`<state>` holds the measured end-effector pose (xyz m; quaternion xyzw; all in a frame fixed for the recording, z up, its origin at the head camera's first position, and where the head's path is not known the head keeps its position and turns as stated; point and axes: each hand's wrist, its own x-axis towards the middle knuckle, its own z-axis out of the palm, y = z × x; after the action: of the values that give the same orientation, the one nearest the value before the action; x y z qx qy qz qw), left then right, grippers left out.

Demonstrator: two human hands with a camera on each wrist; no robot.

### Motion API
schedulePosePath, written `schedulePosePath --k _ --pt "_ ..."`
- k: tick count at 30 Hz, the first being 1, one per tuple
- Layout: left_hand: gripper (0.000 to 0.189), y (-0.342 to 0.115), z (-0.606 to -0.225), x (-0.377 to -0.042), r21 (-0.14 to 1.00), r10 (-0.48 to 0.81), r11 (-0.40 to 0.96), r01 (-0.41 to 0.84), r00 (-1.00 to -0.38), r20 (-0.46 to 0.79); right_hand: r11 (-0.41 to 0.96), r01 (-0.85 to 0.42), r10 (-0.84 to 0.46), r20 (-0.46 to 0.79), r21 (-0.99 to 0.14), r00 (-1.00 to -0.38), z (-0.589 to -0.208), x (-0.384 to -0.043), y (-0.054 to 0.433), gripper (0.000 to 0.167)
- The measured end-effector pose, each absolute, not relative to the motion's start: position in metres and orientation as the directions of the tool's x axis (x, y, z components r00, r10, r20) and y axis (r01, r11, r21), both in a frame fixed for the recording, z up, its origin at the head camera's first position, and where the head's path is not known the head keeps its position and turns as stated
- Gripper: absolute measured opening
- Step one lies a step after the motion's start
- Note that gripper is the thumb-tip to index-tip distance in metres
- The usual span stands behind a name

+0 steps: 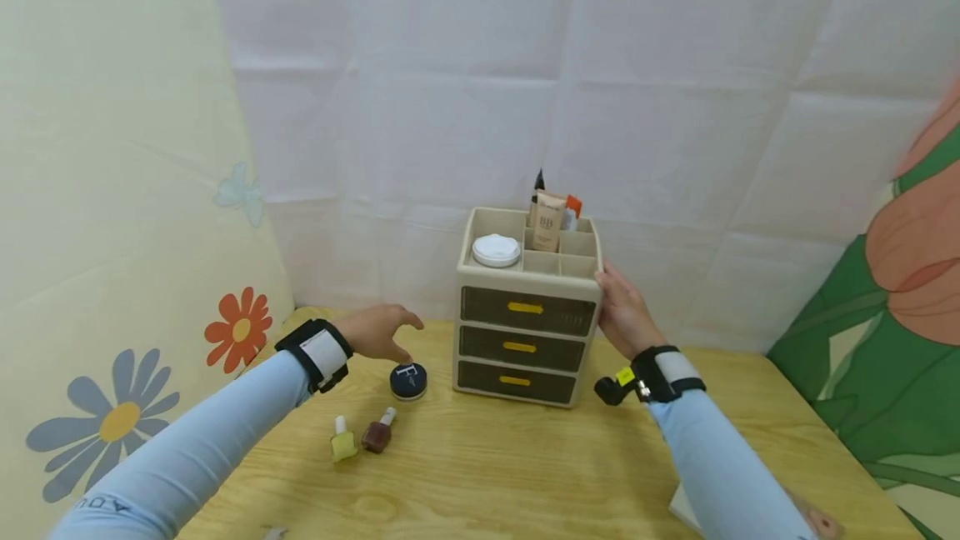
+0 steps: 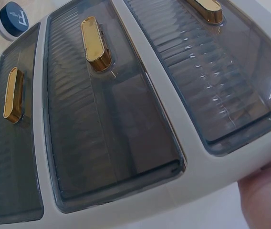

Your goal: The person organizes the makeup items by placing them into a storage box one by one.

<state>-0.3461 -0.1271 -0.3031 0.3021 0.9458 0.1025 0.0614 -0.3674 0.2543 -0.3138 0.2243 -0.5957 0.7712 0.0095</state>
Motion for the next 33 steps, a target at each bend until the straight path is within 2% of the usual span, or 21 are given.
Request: schedulePosePath --k 7,13,17,33 --pt "0.054 -0.119 -0.333 -0.355 0.311 0.56 0.807 0.502 -0.818 -0.131 -0.283 -0.27 -0.253 0.343 -0.92 -0.905 -0.312 -0.365 0.255 0.056" --pt "0.054 -0.113 -0.363 -0.367 0.265 0.535 0.831 0.489 -0.833 -0.142 -0.284 -0.272 -0.254 0.345 -0.92 -0.903 -0.312 -0.364 0.255 0.056" --pt "0.053 -0.114 -0.382 -0.374 0.274 0.524 0.835 0.478 -0.842 -0.128 -0.284 -0.267 -0.257 0.341 -0.921 -0.904 -0.312 -0.364 0.254 0.055" --pt "0.054 -0.113 -0.405 -0.38 0.293 0.502 0.84 0.456 -0.859 -0.103 -0.281 -0.258 -0.233 0.326 -0.924 -0.916 -0.31 -0.363 0.251 0.055"
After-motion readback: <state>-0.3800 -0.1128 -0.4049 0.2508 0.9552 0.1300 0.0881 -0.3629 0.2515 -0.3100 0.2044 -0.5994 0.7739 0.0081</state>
